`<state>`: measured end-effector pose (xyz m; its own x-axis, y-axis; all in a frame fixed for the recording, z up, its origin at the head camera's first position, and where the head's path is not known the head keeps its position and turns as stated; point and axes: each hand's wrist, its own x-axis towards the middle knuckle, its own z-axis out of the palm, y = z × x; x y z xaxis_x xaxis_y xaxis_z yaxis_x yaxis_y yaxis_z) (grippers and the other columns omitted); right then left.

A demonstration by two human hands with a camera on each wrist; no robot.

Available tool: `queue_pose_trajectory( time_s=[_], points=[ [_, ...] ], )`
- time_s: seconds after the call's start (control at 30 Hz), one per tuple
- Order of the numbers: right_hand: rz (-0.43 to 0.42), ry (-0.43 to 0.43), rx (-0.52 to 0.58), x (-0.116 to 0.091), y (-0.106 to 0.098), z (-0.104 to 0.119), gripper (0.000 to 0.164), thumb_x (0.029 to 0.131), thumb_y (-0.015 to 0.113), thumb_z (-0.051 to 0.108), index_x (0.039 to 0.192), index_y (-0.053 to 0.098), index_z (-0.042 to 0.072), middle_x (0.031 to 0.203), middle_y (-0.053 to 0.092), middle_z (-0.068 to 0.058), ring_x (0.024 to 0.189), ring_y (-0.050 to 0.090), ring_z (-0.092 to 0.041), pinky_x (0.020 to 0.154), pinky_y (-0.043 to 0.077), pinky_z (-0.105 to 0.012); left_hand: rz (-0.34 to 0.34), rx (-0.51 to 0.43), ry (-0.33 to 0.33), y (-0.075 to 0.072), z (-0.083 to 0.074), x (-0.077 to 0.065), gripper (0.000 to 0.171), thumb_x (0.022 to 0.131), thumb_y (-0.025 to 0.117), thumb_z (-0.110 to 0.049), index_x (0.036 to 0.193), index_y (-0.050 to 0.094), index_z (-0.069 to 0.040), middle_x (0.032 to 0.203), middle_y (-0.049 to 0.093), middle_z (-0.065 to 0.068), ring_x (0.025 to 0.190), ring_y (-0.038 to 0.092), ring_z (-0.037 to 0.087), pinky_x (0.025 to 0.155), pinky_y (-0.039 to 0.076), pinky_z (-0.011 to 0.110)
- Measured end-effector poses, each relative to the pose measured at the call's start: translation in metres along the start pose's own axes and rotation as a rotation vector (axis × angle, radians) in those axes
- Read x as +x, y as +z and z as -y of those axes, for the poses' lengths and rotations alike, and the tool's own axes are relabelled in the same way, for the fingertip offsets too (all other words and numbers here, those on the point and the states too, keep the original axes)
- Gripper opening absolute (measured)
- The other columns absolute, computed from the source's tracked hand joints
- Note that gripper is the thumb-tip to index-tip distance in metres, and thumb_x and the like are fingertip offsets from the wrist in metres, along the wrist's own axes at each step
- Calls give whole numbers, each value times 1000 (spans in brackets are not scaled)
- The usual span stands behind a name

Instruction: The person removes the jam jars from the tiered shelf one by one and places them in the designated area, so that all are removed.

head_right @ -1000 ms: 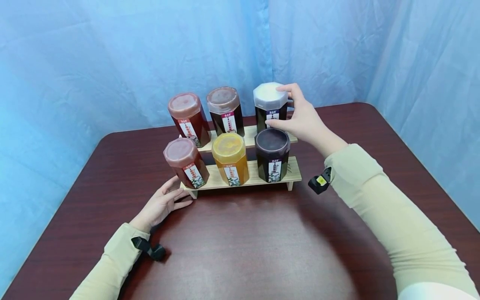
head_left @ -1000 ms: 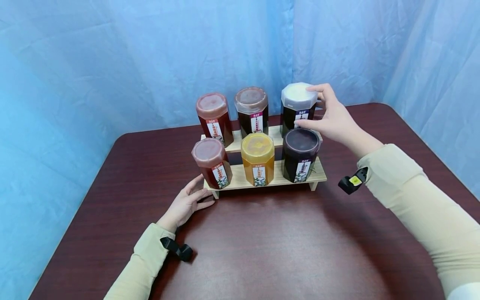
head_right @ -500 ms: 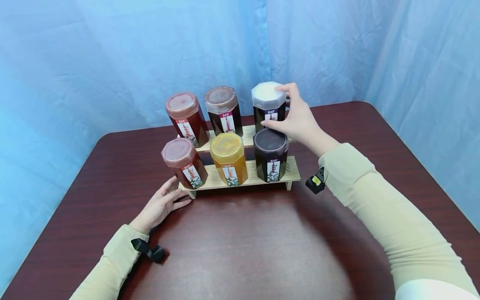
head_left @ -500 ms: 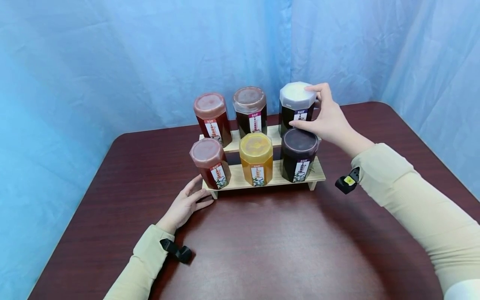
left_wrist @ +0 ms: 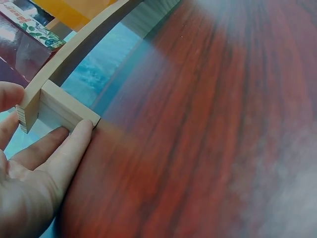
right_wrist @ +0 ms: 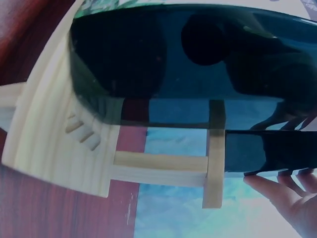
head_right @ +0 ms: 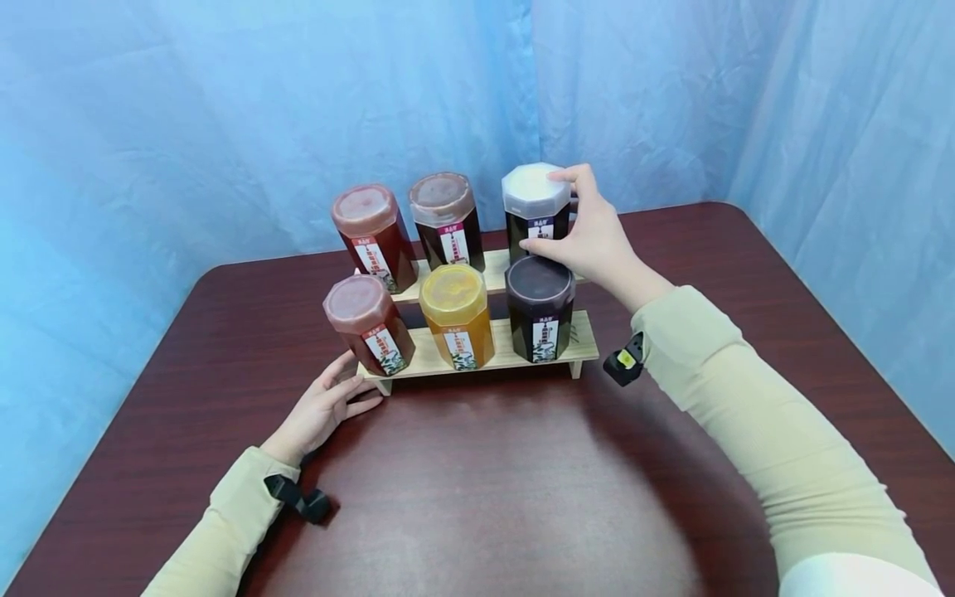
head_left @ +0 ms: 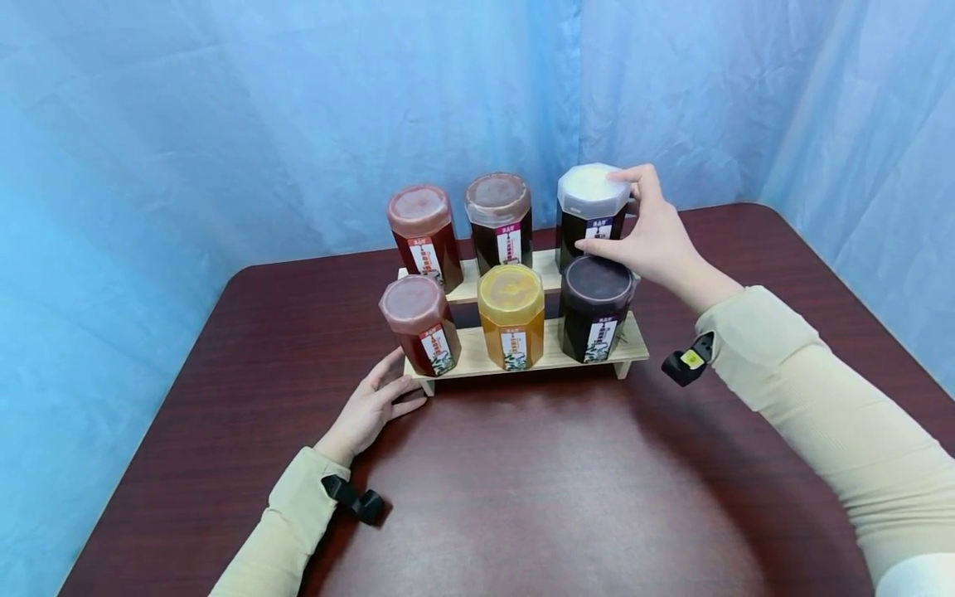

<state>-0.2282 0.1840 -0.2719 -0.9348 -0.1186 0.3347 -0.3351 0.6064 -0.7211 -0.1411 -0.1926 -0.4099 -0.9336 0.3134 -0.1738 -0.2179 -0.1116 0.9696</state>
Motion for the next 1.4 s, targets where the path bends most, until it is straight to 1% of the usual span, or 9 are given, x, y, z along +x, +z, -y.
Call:
queue_pose_trajectory(
  time_s=[0.17,0.37,0.53,0.63,0.77,0.93,1.17,1.27,1.4],
  points=[
    [-5,31,27,-1,0,4,81,74,80,25,135,28,14,124,53,-16,104,54,-25,65,39,-24,-5,8,-7,1,0,0,62,98,37,-4,152,8,-6,141,31,27,107,56,14,98,48,44],
    [-19,49,50,-1,1,9,81,73,80,20,135,30,14,124,54,-18,104,54,-26,67,39,-24,-10,16,-13,1,-1,-1,62,98,38,-5,152,7,-7,144,27,27,108,55,15,99,47,45],
    [-27,60,57,-1,2,11,80,73,80,17,136,30,12,127,52,-18,108,54,-28,72,39,-25,-18,18,-14,2,-1,-1,61,98,37,-5,152,9,-7,141,30,25,107,55,15,99,47,44],
    [-40,59,54,-1,3,12,79,74,79,16,136,31,12,126,53,-18,102,54,-25,70,39,-25,-20,17,-12,2,-1,-1,61,99,37,-5,152,9,-7,140,31,24,107,56,14,98,48,43],
    [-65,46,48,-2,6,12,77,74,79,15,135,33,12,122,55,-17,90,51,-22,66,38,-23,-22,16,-15,2,0,-1,60,99,37,-5,152,8,-7,141,31,25,106,56,13,99,48,43],
    [-102,16,59,-3,7,11,75,73,79,13,133,35,10,120,56,-18,81,49,-21,62,37,-20,-20,17,-18,2,-1,-1,60,99,36,-6,152,8,-7,143,29,26,107,55,13,100,47,44],
    [-171,41,155,-5,6,7,74,71,80,10,131,38,13,116,58,-13,77,50,-11,64,40,-18,-16,19,-11,1,-2,0,61,99,37,-6,152,8,-7,141,31,25,105,56,12,99,47,44],
    [-204,43,191,-6,6,3,74,71,80,9,132,37,14,112,57,-8,75,50,-11,64,41,-17,-16,16,-9,1,-1,0,60,99,37,-6,152,8,-7,140,31,24,105,56,12,99,47,44],
    [-245,45,221,-11,7,-2,76,72,80,10,133,35,16,112,56,-4,73,49,-11,63,42,-16,-14,17,-14,1,0,0,61,99,37,-6,152,8,-8,141,30,24,106,55,14,100,47,45]
  ],
)
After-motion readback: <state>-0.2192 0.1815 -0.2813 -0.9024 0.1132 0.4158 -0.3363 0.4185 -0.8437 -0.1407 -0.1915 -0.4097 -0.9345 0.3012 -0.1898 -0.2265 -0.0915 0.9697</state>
